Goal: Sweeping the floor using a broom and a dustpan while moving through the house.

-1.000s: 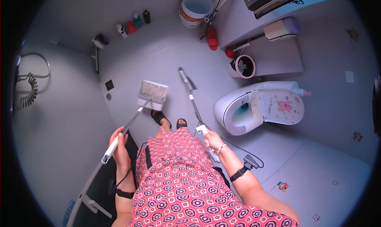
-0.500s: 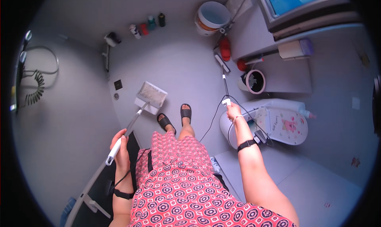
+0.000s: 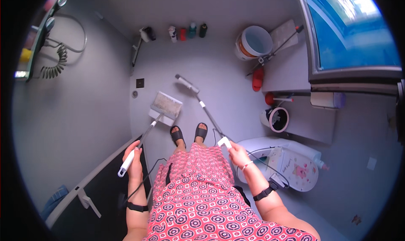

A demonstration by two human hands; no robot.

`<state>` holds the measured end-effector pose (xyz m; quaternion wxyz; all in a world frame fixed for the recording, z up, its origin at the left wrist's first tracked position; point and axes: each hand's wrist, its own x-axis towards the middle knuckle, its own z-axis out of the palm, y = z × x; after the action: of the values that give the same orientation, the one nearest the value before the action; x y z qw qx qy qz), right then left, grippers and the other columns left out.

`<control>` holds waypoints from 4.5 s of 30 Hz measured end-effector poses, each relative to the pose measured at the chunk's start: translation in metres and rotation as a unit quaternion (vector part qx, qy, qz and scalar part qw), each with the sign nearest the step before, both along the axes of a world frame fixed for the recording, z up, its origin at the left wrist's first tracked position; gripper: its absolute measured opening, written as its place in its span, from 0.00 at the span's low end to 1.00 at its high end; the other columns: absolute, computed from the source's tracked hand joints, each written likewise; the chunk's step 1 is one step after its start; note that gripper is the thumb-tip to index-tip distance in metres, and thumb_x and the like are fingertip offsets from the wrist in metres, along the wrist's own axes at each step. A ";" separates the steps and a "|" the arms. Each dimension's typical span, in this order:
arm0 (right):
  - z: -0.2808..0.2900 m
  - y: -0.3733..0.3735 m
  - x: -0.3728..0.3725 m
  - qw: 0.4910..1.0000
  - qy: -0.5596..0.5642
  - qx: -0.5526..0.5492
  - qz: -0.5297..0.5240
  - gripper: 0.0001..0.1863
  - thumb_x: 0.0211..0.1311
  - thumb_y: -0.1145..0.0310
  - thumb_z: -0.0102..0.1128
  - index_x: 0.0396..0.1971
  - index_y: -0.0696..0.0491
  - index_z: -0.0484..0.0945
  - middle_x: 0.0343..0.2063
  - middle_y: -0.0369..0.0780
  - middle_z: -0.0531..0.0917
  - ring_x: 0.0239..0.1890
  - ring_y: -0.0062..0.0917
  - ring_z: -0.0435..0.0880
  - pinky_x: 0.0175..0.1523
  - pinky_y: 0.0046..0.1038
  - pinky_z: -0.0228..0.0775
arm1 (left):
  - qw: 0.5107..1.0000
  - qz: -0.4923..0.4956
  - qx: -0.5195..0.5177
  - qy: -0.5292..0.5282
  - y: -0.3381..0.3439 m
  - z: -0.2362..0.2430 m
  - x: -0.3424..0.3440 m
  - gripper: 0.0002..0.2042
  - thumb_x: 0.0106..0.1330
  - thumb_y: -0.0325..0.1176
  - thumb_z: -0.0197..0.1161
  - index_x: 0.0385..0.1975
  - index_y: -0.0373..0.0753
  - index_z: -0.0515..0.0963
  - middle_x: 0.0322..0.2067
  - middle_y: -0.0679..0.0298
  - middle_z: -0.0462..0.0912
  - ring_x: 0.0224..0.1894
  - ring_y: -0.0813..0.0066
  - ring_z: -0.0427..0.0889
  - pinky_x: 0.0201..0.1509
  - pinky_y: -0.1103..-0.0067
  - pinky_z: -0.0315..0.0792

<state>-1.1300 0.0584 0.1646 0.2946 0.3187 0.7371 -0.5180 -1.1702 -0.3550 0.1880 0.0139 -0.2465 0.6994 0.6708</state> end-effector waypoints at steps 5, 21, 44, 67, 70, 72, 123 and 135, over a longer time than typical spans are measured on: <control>-0.055 -0.004 -0.104 0.968 0.112 0.180 0.134 0.19 0.62 0.65 0.54 0.52 0.51 0.77 0.37 0.49 0.84 0.44 0.44 0.83 0.49 0.39 0.73 | 0.997 0.074 0.014 -0.012 -0.055 0.012 0.041 0.12 0.70 0.26 0.54 0.50 0.31 0.77 0.48 0.58 0.80 0.48 0.75 0.77 0.57 0.77 0.74; -0.085 -0.382 0.048 0.899 -0.009 0.244 0.363 0.20 0.65 0.63 0.49 0.55 0.52 0.73 0.38 0.54 0.83 0.45 0.51 0.81 0.52 0.45 0.72 | 0.993 0.116 -0.013 0.003 -0.373 -0.048 0.140 0.11 0.70 0.27 0.55 0.47 0.32 0.79 0.45 0.59 0.80 0.45 0.76 0.78 0.55 0.77 0.75; -0.124 -0.780 -0.058 0.806 0.076 0.316 0.495 0.22 0.63 0.63 0.50 0.56 0.51 0.74 0.49 0.51 0.80 0.54 0.44 0.78 0.60 0.39 0.69 | 0.992 0.096 -0.086 0.015 -0.639 -0.027 0.260 0.10 0.62 0.22 0.58 0.42 0.32 0.80 0.45 0.55 0.83 0.49 0.65 0.81 0.55 0.75 0.71; -0.117 -1.055 0.033 0.677 0.117 0.394 0.611 0.22 0.63 0.67 0.48 0.58 0.46 0.75 0.49 0.47 0.82 0.51 0.41 0.81 0.54 0.40 0.74 | 0.978 0.197 -0.057 0.037 -0.857 -0.116 0.462 0.09 0.62 0.22 0.59 0.42 0.32 0.81 0.43 0.55 0.83 0.48 0.64 0.81 0.54 0.74 0.73; -0.083 -1.046 0.068 0.672 0.156 0.375 0.619 0.24 0.63 0.64 0.48 0.61 0.44 0.72 0.47 0.48 0.82 0.49 0.43 0.82 0.52 0.42 0.74 | 0.976 0.204 -0.065 0.032 -0.877 -0.122 0.477 0.10 0.62 0.22 0.59 0.42 0.32 0.81 0.43 0.55 0.83 0.47 0.64 0.82 0.54 0.74 0.73; -0.080 -1.058 0.083 0.672 0.146 0.388 0.614 0.24 0.63 0.64 0.48 0.61 0.44 0.71 0.46 0.48 0.82 0.48 0.44 0.82 0.52 0.42 0.74 | 0.976 0.205 -0.065 0.030 -0.883 -0.128 0.478 0.10 0.62 0.22 0.59 0.42 0.32 0.81 0.43 0.55 0.83 0.47 0.64 0.82 0.53 0.74 0.73; -0.121 -0.917 0.269 0.696 -0.047 0.418 0.582 0.24 0.66 0.61 0.48 0.62 0.40 0.69 0.44 0.47 0.84 0.45 0.42 0.84 0.51 0.42 0.75 | 0.983 0.162 -0.071 0.041 -0.900 -0.172 0.471 0.09 0.62 0.22 0.59 0.41 0.32 0.80 0.43 0.55 0.83 0.47 0.63 0.82 0.53 0.74 0.73; -0.132 -0.833 0.219 0.735 0.052 0.341 0.584 0.27 0.63 0.63 0.52 0.64 0.42 0.68 0.42 0.49 0.83 0.45 0.44 0.83 0.51 0.42 0.74 | 0.990 0.126 -0.069 0.013 -0.809 -0.214 0.454 0.10 0.63 0.23 0.58 0.42 0.33 0.80 0.45 0.54 0.83 0.49 0.64 0.81 0.56 0.74 0.72</control>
<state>-0.9111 -0.7746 0.0322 0.3722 -0.1222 0.9197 0.0257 -0.7165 -1.1641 -0.0255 -0.0970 -0.3238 0.7079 0.6202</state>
